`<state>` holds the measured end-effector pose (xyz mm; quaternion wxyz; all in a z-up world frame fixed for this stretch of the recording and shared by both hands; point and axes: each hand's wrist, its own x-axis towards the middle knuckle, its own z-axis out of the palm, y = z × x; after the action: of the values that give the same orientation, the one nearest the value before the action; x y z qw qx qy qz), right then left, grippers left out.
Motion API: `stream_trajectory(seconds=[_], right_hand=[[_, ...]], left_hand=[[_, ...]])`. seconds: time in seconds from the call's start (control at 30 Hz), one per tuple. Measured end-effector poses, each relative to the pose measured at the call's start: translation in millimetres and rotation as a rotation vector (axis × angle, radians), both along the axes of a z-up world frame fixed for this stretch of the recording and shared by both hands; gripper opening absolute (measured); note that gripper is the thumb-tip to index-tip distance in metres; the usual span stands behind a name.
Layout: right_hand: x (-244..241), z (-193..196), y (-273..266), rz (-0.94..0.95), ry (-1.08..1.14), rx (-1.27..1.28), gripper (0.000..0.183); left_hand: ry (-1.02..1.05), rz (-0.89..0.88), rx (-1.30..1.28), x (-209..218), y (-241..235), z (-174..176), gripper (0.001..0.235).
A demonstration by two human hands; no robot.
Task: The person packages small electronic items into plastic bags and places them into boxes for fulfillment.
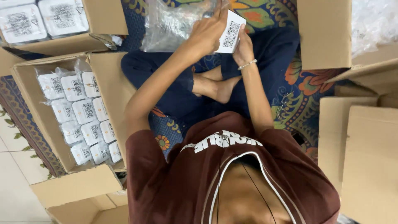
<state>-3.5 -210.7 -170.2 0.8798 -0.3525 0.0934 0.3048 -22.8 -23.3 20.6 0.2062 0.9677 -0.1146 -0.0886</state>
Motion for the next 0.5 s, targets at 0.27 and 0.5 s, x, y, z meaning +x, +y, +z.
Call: stream_trajectory(seconds=[0.27,0.5], right_hand=[[-54.6,16.2,-11.6,-0.202,0.084,-0.042,0.047],[-90.6,44.2,-10.8,-0.096,-0.165,-0.344,0.038]], left_hand=[[-0.146,-0.017,0.045,-28.7,-8.1,-7.1,0.092],[-0.078,-0.067,0.015,-17.2,-24.0,-77.5,0.082]])
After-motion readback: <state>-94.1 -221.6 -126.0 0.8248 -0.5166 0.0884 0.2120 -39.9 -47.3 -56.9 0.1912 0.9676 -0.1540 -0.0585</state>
